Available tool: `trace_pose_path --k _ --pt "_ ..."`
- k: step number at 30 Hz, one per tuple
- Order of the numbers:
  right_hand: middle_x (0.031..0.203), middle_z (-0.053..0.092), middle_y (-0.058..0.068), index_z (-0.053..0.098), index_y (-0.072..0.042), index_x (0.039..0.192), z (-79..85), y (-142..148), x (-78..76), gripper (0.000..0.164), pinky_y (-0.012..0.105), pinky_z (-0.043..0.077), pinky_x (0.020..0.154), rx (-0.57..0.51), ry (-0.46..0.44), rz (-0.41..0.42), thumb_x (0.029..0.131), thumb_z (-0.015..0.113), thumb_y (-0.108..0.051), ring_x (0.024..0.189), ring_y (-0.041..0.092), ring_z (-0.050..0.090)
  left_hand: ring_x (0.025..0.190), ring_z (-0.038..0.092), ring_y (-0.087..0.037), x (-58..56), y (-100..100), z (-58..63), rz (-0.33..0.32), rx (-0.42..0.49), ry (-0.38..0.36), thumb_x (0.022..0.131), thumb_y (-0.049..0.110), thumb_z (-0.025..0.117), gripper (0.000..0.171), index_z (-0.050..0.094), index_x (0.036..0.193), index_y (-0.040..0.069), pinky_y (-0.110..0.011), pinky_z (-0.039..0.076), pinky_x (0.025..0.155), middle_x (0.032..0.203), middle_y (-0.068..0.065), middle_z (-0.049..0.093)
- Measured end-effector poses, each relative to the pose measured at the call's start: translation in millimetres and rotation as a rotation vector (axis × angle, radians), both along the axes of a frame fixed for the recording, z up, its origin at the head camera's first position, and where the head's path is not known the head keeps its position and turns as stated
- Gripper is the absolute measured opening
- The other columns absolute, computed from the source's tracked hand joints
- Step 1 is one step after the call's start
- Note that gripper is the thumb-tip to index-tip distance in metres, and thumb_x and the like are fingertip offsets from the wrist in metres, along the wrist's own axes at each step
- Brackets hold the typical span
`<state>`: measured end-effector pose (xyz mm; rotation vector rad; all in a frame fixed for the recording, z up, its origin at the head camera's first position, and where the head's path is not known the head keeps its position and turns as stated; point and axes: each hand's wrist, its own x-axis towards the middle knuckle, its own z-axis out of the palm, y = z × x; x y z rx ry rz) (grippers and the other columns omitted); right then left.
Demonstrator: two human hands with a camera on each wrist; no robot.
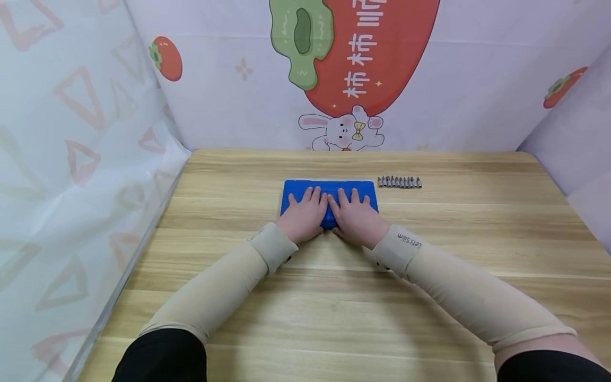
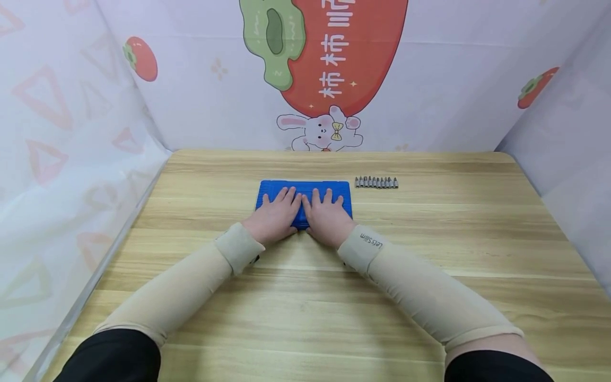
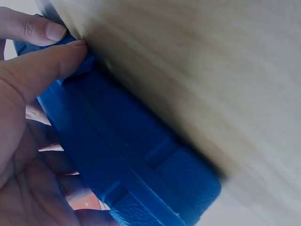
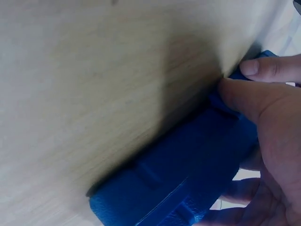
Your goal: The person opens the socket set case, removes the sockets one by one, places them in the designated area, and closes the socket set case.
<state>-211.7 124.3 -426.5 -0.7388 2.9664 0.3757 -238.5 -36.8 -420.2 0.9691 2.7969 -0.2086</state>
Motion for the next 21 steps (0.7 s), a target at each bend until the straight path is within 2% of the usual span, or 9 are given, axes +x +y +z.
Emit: trace_pose_path --k 6,11,21 --pt "0.151 0.043 0.035 0.039 0.002 0.158 -2.8 2.7 3.2 0.074 0.069 0.050 0.094 0.049 0.052 0.036 0.105 0.056 -0.048 0.130 0.058 0.049 0.153 0.023 -0.041 -0.4 1.4 0.1 0.011 0.008 -0.008 0.103 0.041 0.063 0.079 0.029 0.163 0.002 -0.073 0.033 0.108 0.167 -0.023 0.023" --pt "0.148 0.047 0.034 0.043 0.002 0.155 -3.4 3.3 0.1 0.073 0.068 0.053 0.091 0.044 0.095 0.059 0.105 0.058 -0.048 0.127 0.057 0.053 0.153 0.024 -0.040 -1.5 1.9 0.7 0.017 0.019 0.006 0.103 0.038 0.064 0.078 0.029 0.162 0.002 -0.073 0.034 0.108 0.167 -0.022 0.024" --pt "0.150 0.047 0.032 0.041 0.001 0.157 -7.2 3.8 0.4 0.071 0.067 0.053 0.093 0.055 0.112 0.074 0.107 0.053 -0.047 0.128 0.056 0.053 0.154 0.023 -0.040 -0.3 1.3 -2.4 0.035 0.038 0.014 0.107 0.034 0.058 0.070 0.029 0.163 0.002 -0.074 0.032 0.109 0.167 -0.022 0.023"
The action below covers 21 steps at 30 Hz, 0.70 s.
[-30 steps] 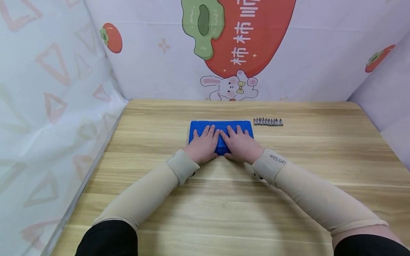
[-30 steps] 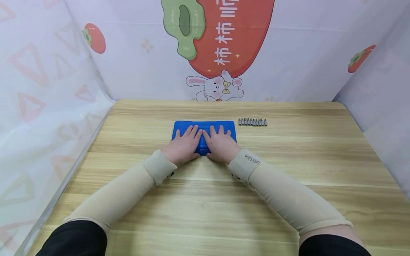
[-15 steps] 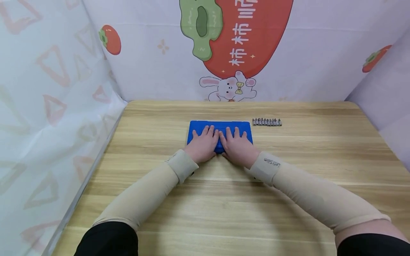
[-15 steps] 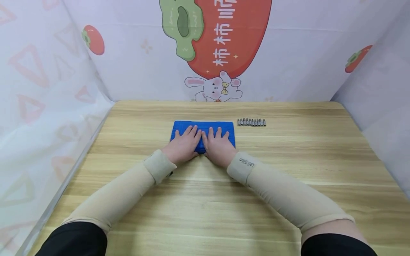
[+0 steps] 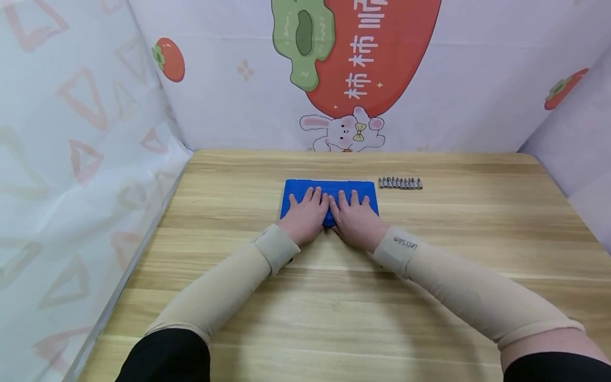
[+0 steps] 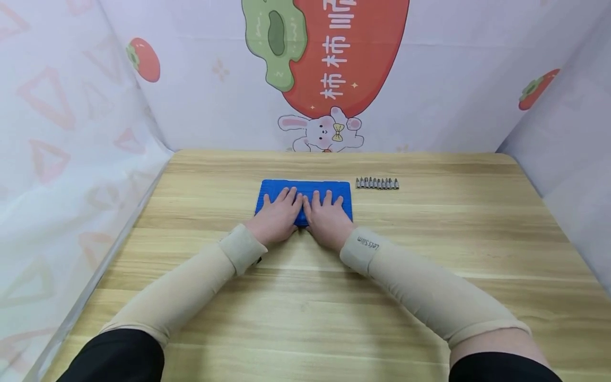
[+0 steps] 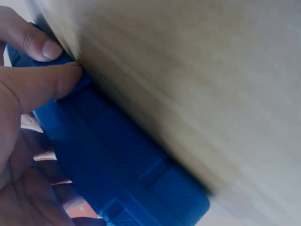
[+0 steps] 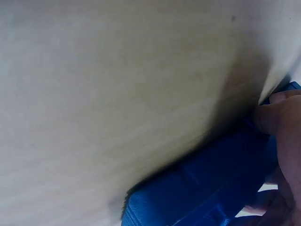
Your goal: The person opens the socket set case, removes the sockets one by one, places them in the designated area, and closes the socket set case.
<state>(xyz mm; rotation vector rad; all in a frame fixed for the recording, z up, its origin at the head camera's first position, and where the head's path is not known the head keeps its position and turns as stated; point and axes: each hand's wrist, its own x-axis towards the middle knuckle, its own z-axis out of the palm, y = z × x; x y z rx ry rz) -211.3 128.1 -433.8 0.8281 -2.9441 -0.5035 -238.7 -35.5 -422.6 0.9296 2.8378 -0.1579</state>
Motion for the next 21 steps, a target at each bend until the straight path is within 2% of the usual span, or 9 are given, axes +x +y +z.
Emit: trace_pose_path --k 5,10,16,21 --pt "0.151 0.046 0.031 0.041 0.000 0.157 -3.2 4 -2.6 0.071 0.067 0.051 0.096 -0.032 0.020 0.009 0.107 0.054 -0.048 0.130 0.056 0.051 0.155 0.020 -0.038 -3.6 1 -1.5 0.017 0.015 -0.005 0.107 0.033 0.058 0.070 0.028 0.163 0.004 -0.073 0.029 0.112 0.169 -0.020 0.020" --pt "0.152 0.046 0.030 0.041 -0.001 0.157 -6.2 8 -8.4 0.072 0.067 0.049 0.098 -0.046 0.016 -0.009 0.105 0.056 -0.049 0.131 0.055 0.050 0.154 0.021 -0.038 -11.7 3 -4.1 0.006 0.033 -0.014 0.106 0.033 0.061 0.072 0.029 0.163 0.004 -0.074 0.029 0.112 0.168 -0.020 0.023" --pt "0.156 0.040 0.030 0.036 -0.002 0.160 -8.2 2 -14.8 0.075 0.070 0.043 0.104 -0.118 -0.074 -0.058 0.104 0.058 -0.048 0.137 0.057 0.042 0.155 0.021 -0.037 -21.5 -1 -7.2 0.036 0.049 -0.045 0.103 0.034 0.067 0.076 0.030 0.163 0.006 -0.073 0.027 0.113 0.169 -0.018 0.023" --pt "0.163 0.031 0.026 0.035 -0.006 0.161 -3.7 7 -6.7 0.079 0.073 0.027 0.113 -0.289 -0.182 -0.129 0.102 0.062 -0.049 0.147 0.054 0.027 0.157 0.008 -0.036 -17.8 -20 -8.7 0.012 0.116 -0.100 0.096 0.043 0.075 0.092 0.025 0.165 0.010 -0.069 0.011 0.120 0.172 -0.015 0.013"
